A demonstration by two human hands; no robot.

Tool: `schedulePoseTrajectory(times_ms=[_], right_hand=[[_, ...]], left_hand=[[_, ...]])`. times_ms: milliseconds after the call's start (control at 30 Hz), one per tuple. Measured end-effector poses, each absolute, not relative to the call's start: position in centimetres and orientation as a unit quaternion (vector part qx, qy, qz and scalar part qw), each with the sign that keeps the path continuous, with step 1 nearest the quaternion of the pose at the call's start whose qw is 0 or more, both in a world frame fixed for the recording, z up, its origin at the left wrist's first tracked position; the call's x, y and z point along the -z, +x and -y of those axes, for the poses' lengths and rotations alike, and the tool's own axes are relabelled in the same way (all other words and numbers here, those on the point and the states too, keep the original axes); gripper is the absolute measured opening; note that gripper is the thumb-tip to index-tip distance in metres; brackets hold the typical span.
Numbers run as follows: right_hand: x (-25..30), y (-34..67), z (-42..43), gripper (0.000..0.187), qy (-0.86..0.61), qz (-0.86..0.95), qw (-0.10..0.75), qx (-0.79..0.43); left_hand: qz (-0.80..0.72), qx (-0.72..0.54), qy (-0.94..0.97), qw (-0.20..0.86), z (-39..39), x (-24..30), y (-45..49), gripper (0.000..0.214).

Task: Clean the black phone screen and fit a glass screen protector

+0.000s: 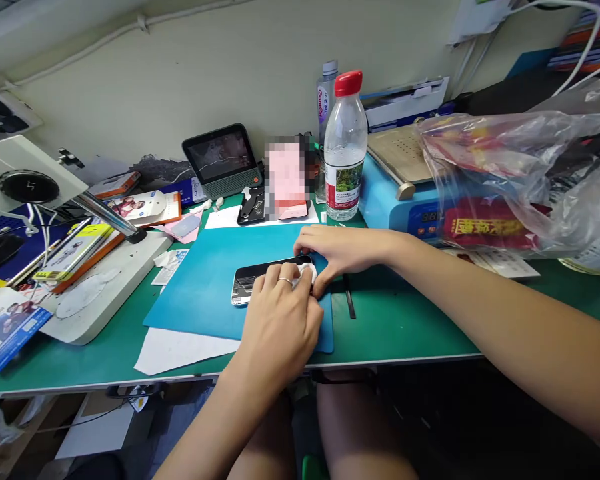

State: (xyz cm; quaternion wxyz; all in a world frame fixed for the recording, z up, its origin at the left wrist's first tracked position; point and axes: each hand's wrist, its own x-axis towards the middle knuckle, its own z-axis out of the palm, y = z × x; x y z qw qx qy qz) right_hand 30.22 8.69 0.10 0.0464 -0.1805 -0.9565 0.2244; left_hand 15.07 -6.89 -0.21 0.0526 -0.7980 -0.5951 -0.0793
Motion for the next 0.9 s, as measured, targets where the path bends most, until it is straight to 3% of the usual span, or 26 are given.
schedulePoseTrajectory(times_ms=[433,600,900], right_hand=[[-0.1,30.2,-8.9,0.079,-0.215,0.948,0.025,-0.233],[-0.5,30.2,-8.8,0.076,-0.223,0.945,0.02,-0.239],[-0.4,30.1,-9.1,0.081,-0.236,0.938,0.008,-0.254]], left_hand=[[0.636,0.082,-0.765,0.061,9.5,0.8,8.9,0.046],[0.657,0.081,-0.746,0.079,9.7,1.4,6.9,0.049],[0.668,0.105,-0.737,-0.002,11.1,2.7,4.4,0.054]])
